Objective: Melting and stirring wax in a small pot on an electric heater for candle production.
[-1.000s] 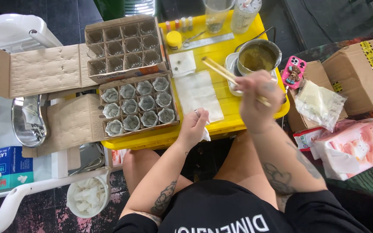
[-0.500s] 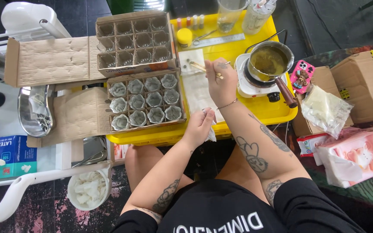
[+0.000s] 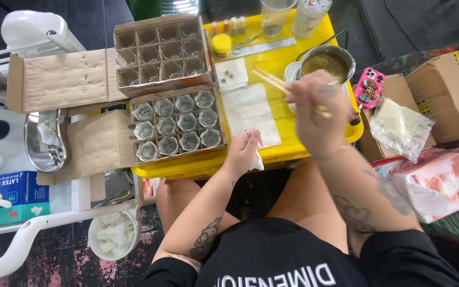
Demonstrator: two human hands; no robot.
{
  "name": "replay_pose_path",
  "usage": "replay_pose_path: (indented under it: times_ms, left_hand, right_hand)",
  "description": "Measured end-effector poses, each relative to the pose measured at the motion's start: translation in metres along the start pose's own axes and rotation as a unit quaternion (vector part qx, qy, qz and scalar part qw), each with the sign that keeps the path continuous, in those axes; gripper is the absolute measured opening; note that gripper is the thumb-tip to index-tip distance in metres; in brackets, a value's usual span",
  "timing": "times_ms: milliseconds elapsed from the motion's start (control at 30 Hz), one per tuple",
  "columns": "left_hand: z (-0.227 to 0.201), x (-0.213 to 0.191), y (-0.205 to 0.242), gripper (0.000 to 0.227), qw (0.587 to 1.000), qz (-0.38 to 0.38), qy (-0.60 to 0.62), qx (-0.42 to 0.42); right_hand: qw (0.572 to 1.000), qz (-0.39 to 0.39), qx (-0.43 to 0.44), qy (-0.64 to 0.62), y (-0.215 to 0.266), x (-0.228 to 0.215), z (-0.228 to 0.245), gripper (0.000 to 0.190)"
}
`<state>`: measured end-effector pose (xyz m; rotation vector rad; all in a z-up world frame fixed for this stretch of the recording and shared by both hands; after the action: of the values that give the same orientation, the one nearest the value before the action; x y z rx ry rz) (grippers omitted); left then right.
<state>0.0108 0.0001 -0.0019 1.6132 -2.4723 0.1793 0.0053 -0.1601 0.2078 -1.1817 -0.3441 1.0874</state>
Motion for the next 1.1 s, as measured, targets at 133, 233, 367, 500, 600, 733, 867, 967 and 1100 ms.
replay_pose_path:
  times_ms: [133,233,367,500,600,733,867,967,1100]
  left_hand:
    - [0.004,0.0,-0.001,0.043,1.0,0.002,0.008,0.0]
    - [0.002,0.0,-0.001,0.045,0.998,0.011,-0.007,0.056]
    - [-0.001,0.002,0.0,0.043,1.0,-0.009,-0.003,0.003]
    - [-0.002,0.003,0.0,0.044,0.999,-0.005,-0.032,0.038]
    - [-0.002,0.003,0.001,0.042,1.0,-0.012,-0.021,-0.017]
    - [0.0,0.003,0.001,0.044,0.999,-0.005,-0.042,0.029]
    - [-0.003,0.003,-0.001,0.045,0.998,-0.01,-0.054,0.019]
    - [-0.004,0.003,-0.001,0.046,0.997,-0.012,-0.068,0.023]
    - [-0.004,0.004,-0.001,0.046,0.997,-0.007,-0.056,0.046]
  right_hand:
    - [0.996,0.01,0.091,-0.011,-0.005,-0.073,-0.009,0.029]
    - [0.985,0.001,0.169,0.036,-0.004,-0.12,-0.038,0.041]
    - [0.975,0.057,0.21,0.046,-0.003,-0.158,-0.074,0.042]
    - [0.964,0.086,0.249,-0.029,0.001,-0.156,-0.091,0.041]
    - [0.969,0.159,0.189,0.018,0.005,-0.155,-0.104,0.036]
    - [0.964,0.169,0.198,0.052,0.002,-0.147,-0.099,0.032]
    - [0.964,0.175,0.179,0.091,0.002,-0.143,-0.104,0.029]
    - [0.962,0.184,0.154,0.132,0.005,-0.142,-0.105,0.029]
    - [0.962,0.173,0.162,0.132,0.011,-0.14,-0.105,0.026]
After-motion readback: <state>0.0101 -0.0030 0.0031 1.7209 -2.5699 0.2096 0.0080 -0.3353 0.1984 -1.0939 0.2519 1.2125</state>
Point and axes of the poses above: each hand's wrist, its own y-axis away from the middle knuckle, its own x-axis out of the palm, z = x × y, the point moved 1 cm from there along -y, towards the middle knuckle, and after that the axes turned 6 degrees about y, right-handed, at the moved point
